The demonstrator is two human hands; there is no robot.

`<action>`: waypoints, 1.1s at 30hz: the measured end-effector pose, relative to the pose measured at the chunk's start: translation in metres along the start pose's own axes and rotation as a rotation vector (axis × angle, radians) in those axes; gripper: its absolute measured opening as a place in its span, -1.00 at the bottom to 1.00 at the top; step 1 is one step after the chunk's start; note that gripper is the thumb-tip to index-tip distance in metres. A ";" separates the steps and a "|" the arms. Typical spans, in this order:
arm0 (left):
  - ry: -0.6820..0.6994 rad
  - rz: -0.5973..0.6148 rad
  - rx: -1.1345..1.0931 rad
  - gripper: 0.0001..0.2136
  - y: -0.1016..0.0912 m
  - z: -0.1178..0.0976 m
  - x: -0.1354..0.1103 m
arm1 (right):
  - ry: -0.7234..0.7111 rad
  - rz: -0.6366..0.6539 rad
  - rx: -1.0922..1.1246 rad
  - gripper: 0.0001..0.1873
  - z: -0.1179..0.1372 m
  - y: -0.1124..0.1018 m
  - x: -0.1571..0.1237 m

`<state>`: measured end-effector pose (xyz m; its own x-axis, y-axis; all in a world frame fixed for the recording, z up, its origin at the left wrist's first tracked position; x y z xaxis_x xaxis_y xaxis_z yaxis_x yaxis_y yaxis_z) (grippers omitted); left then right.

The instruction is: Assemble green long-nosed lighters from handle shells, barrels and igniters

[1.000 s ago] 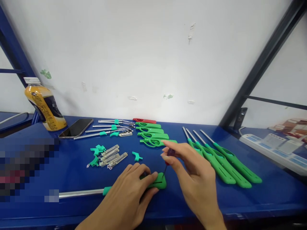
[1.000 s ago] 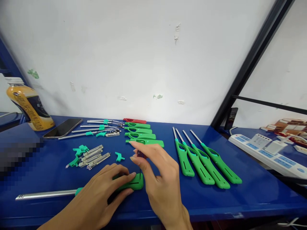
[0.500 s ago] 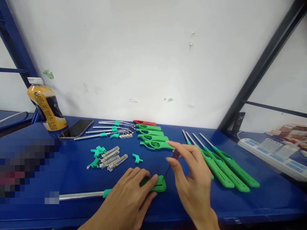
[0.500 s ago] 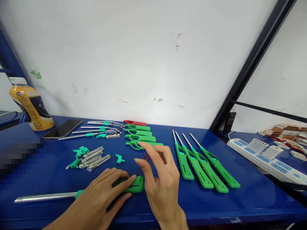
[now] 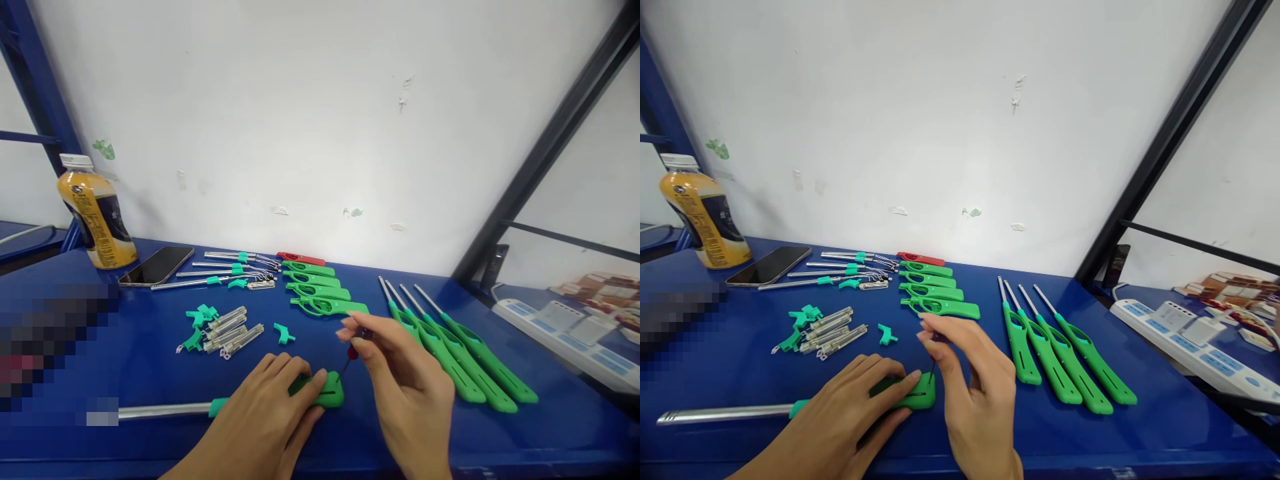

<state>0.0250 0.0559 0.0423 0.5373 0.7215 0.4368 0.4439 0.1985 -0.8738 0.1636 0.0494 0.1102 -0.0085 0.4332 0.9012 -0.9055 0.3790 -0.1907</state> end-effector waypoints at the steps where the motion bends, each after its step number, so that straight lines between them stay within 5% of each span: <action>1: -0.004 0.008 0.002 -0.63 0.001 0.000 0.000 | -0.022 -0.047 -0.027 -0.62 0.002 -0.005 0.001; 3: -0.011 0.011 0.009 -0.63 0.001 0.000 0.000 | -0.073 -0.080 -0.127 -0.64 0.007 -0.011 0.003; 8: -0.011 -0.002 0.011 -0.65 0.000 0.001 0.000 | 0.033 0.106 -0.012 -0.61 -0.003 0.005 0.006; 13: 0.000 0.000 0.037 -0.63 0.001 0.000 0.001 | -0.050 -0.058 -0.129 -0.60 0.002 -0.010 0.006; 18: -0.002 0.004 0.044 -0.64 0.000 0.000 0.001 | 0.022 0.099 0.038 -0.55 -0.005 0.010 0.003; 23: -0.025 0.026 0.026 -0.69 0.003 0.002 -0.001 | -0.090 -0.057 -0.079 -0.61 0.009 -0.001 0.005; 28: -0.038 0.036 0.017 -0.69 0.008 0.005 -0.003 | -0.032 0.085 -0.018 -0.55 0.000 0.013 0.003; 33: -0.029 0.008 0.006 -0.67 0.008 0.008 -0.003 | -0.074 -0.091 -0.139 -0.54 0.004 -0.007 0.003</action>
Point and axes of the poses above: each hand's wrist, its own x-axis towards the middle knuckle, its own y-axis out of the palm, z = x × y, the point moved 10 cm from there along x, towards the middle knuckle, and after that the axes turned 11 degrees about -y, right-handed, at the moved point
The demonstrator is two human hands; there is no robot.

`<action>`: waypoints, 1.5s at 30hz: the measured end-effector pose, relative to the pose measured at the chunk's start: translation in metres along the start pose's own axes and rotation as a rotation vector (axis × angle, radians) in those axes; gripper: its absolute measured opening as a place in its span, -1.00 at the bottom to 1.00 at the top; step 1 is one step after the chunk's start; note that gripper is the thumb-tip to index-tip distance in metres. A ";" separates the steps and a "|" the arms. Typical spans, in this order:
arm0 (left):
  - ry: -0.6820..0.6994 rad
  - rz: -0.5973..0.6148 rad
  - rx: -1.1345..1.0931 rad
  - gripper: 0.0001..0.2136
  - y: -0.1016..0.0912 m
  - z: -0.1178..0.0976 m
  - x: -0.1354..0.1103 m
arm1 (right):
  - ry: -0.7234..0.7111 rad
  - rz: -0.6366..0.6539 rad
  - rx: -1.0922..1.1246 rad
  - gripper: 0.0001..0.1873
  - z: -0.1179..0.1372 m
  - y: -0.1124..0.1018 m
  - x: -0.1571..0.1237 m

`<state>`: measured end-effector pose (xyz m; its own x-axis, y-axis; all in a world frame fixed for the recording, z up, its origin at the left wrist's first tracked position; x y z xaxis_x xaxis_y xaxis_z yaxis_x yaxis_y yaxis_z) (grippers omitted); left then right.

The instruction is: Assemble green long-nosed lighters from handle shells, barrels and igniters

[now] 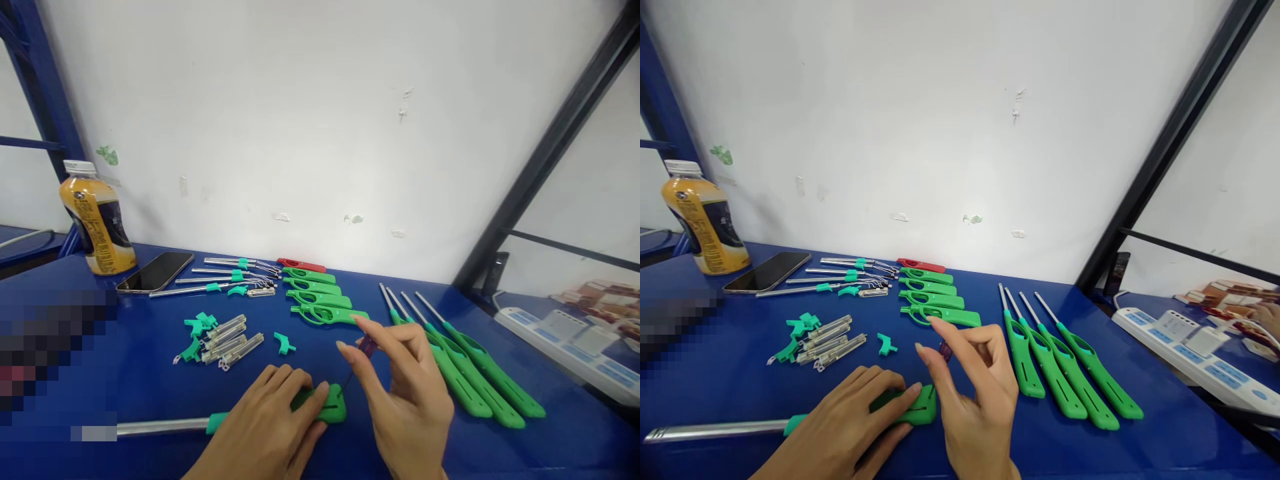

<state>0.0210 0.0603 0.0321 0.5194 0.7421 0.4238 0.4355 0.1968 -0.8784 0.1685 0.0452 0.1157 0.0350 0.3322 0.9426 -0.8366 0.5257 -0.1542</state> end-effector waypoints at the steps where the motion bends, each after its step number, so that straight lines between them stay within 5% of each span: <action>1: -0.001 -0.003 -0.003 -0.66 -0.001 0.000 0.000 | -0.002 0.019 -0.008 -0.55 0.001 0.001 0.001; 6: -0.003 -0.013 0.010 -0.68 -0.004 -0.001 0.000 | 0.124 0.217 0.170 -0.56 -0.006 0.017 -0.001; 11: 0.017 -0.052 0.008 -0.68 -0.008 -0.005 0.000 | 0.103 0.032 -0.009 -0.65 -0.014 -0.006 0.001; 16: 0.013 -0.045 0.004 -0.67 -0.006 -0.006 0.003 | 0.147 0.212 0.144 -0.67 -0.012 0.008 0.000; 22: 0.002 -0.019 -0.007 -0.66 -0.005 -0.006 0.003 | 0.047 0.058 -0.038 -0.64 -0.002 -0.007 0.003; 27: -0.002 0.006 -0.002 -0.67 -0.005 -0.007 0.005 | 0.069 0.225 0.046 -0.57 -0.001 0.007 0.003; 32: -0.019 0.021 -0.005 -0.67 -0.007 -0.006 0.003 | 0.000 0.066 -0.029 -0.63 0.009 -0.004 0.006; 38: -0.013 0.025 -0.007 -0.72 -0.002 -0.007 0.004 | 0.086 0.222 0.072 -0.54 0.002 0.012 0.002; 43: -0.011 0.027 0.008 -0.70 -0.002 -0.006 0.004 | 0.021 0.049 -0.037 -0.66 0.005 -0.001 0.002; 45: -0.017 0.034 0.008 -0.71 -0.003 -0.006 0.004 | -0.001 0.085 -0.083 -0.65 0.008 0.001 0.002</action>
Point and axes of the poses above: each hand's wrist, its own x-axis towards the middle knuckle, its own y-axis out of the palm, z = x × y, the point moved 10 cm from there along x, towards the middle knuckle, and after that the axes turned 11 degrees about -y, right-handed, at the moved point
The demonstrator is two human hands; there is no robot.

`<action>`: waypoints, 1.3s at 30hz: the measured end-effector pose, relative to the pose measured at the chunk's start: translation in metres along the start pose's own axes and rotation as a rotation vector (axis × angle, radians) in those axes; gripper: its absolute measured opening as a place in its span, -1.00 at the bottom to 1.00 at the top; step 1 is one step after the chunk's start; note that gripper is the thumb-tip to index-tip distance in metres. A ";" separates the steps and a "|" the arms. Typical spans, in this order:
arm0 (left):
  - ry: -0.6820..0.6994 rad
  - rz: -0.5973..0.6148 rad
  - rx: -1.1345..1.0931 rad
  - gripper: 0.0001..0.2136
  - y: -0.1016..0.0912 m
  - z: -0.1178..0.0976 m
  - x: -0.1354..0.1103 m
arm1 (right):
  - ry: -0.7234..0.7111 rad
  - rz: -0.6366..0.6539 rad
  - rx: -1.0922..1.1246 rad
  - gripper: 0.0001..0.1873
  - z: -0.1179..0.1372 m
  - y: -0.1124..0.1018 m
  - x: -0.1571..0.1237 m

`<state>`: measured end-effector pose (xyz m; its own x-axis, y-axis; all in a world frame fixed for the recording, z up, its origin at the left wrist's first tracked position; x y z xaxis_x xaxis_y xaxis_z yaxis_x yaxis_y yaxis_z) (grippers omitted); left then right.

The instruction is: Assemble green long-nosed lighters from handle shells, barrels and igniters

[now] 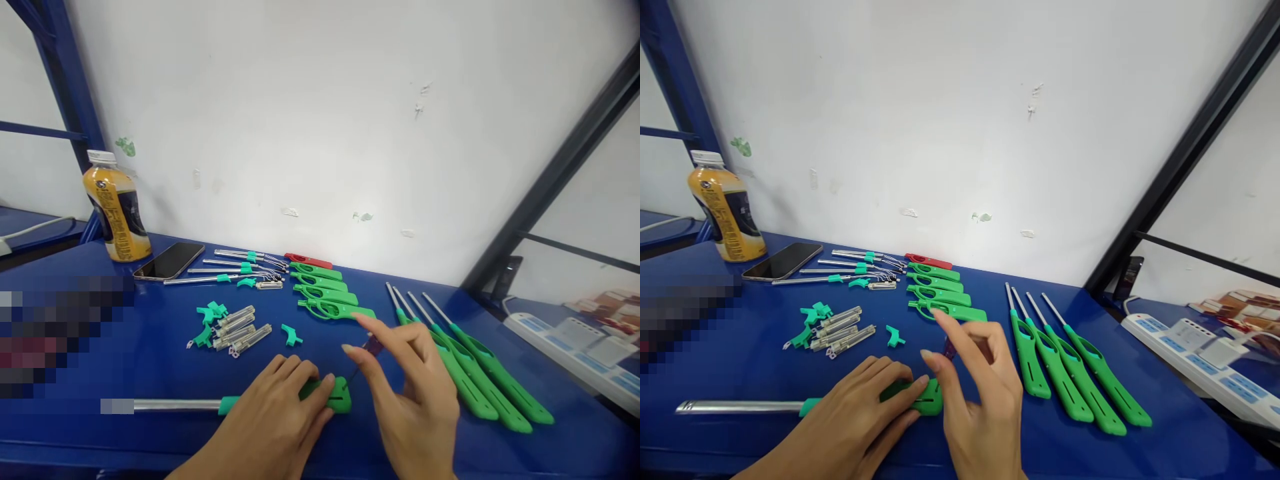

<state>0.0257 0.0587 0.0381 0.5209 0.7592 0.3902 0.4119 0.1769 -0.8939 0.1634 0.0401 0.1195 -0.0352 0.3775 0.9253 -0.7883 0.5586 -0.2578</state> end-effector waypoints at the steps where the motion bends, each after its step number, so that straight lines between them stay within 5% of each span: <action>1: -0.002 0.008 -0.003 -0.72 0.000 0.000 0.000 | 0.018 0.047 0.016 -0.63 -0.001 0.003 0.000; 5: 0.012 0.023 -0.011 -0.73 -0.001 -0.002 0.001 | 0.099 0.187 0.179 -0.53 -0.005 0.014 -0.003; 11: 0.009 -0.012 -0.011 -0.70 -0.002 -0.001 0.000 | 0.007 0.093 0.005 -0.68 0.000 0.005 0.003; 18: 0.013 -0.064 -0.004 -0.68 -0.003 -0.001 0.000 | 0.043 0.288 0.079 -0.51 -0.003 0.005 0.001; 25: 0.030 -0.101 -0.003 -0.70 -0.006 -0.001 -0.001 | 0.012 0.155 -0.026 -0.69 -0.002 0.000 0.007; 32: 0.021 -0.093 0.004 -0.70 -0.005 -0.001 -0.001 | -0.090 0.204 -0.067 -0.72 0.012 0.004 0.005; 39: 0.027 -0.128 -0.011 -0.65 -0.009 0.002 -0.002 | 0.067 -0.074 -0.097 -0.92 -0.012 -0.038 0.003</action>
Point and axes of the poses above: each hand's wrist, its own x-axis towards the middle knuckle, its own y-axis out of the palm, z = x × y, the point moved 10 cm from there along x, towards the middle knuckle, and after that the axes turned 11 degrees about -y, right-handed, at the moved point
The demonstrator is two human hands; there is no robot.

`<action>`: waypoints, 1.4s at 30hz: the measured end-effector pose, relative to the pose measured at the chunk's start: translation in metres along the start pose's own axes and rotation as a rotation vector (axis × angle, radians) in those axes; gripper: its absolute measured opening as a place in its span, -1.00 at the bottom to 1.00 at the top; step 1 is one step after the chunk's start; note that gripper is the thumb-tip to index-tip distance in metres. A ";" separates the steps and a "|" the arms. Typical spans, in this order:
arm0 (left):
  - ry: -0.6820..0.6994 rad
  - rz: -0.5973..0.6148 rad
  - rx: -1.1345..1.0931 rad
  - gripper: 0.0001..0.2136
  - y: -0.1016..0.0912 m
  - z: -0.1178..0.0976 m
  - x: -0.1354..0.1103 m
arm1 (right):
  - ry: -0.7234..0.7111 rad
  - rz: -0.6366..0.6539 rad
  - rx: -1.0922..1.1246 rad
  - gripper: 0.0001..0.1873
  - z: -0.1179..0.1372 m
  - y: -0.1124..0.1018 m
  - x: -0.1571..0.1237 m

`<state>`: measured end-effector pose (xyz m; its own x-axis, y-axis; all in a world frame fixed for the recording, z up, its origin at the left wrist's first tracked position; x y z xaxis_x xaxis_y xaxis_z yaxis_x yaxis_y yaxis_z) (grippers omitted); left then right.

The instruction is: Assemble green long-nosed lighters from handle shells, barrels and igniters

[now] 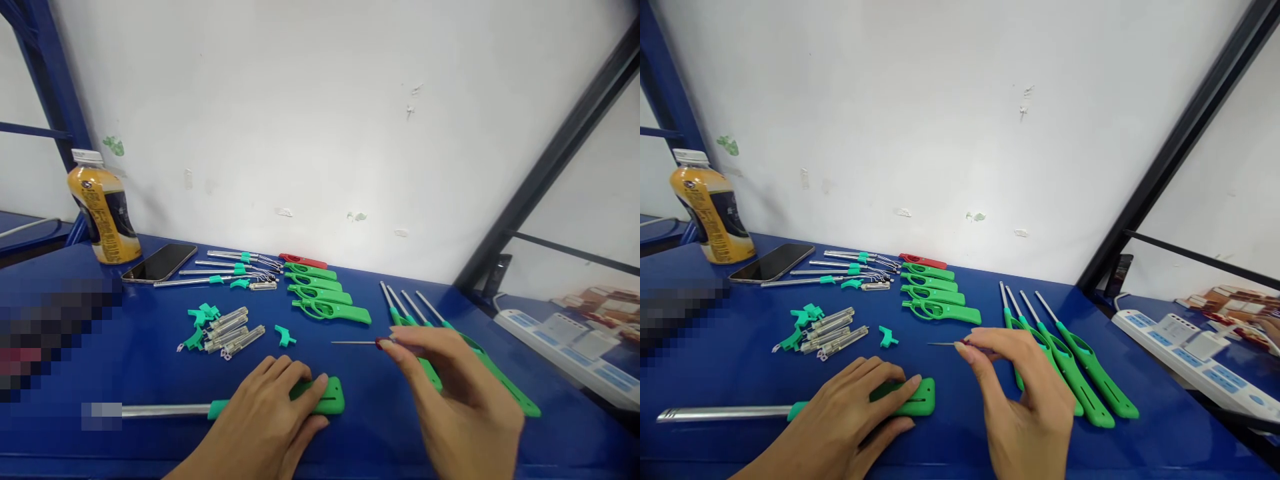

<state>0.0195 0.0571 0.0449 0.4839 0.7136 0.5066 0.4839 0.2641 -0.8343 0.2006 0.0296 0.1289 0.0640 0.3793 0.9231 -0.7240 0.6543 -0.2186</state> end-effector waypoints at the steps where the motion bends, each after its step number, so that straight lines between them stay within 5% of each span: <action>1: -0.002 0.004 -0.006 -0.65 0.000 0.000 0.000 | 0.025 0.029 0.012 -0.93 -0.006 0.004 -0.001; 6: -0.012 0.025 -0.011 -0.65 0.002 0.001 0.001 | 0.143 0.301 0.042 -0.95 -0.035 0.046 -0.018; 12: -0.011 0.038 0.001 -0.68 0.003 -0.001 0.000 | 0.176 0.479 0.004 -0.88 -0.050 0.076 -0.040; 16: -0.019 0.052 -0.014 -0.68 0.002 -0.004 0.000 | 0.165 0.545 -0.006 -0.95 -0.050 0.084 -0.045; 21: 0.012 0.040 0.068 -0.62 -0.002 -0.007 -0.002 | 0.111 0.570 0.059 -0.76 -0.033 0.082 -0.040; 25: 0.084 -0.051 0.106 -0.74 -0.026 -0.008 -0.001 | 0.043 0.669 0.171 -0.78 -0.013 0.084 -0.046; 28: 0.119 -0.193 0.099 -0.75 -0.060 -0.012 0.002 | -0.064 0.644 0.227 -0.57 0.001 0.079 -0.043; 34: 0.117 -0.274 0.099 -0.70 -0.088 -0.019 0.001 | -0.353 0.406 0.256 -0.64 0.026 0.059 -0.024; 38: 0.125 -0.337 0.166 -0.65 -0.098 -0.017 -0.002 | -0.317 0.377 0.240 -0.77 0.024 0.056 -0.021; 42: 0.154 -0.272 0.160 -0.64 -0.101 -0.016 0.004 | -0.225 0.390 0.242 -0.86 0.022 0.056 -0.020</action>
<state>-0.0155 0.0233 0.1349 0.4632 0.4996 0.7320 0.4958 0.5386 -0.6813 0.1436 0.0443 0.1051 -0.3727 0.3976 0.8384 -0.8046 0.3116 -0.5055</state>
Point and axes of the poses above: each hand's wrist, its own x-axis towards the middle knuckle, its own y-axis out of the palm, z = x × y, the point moved 10 cm from there along x, towards the middle knuckle, and after that the axes turned 11 degrees about -y, right-handed, at the moved point
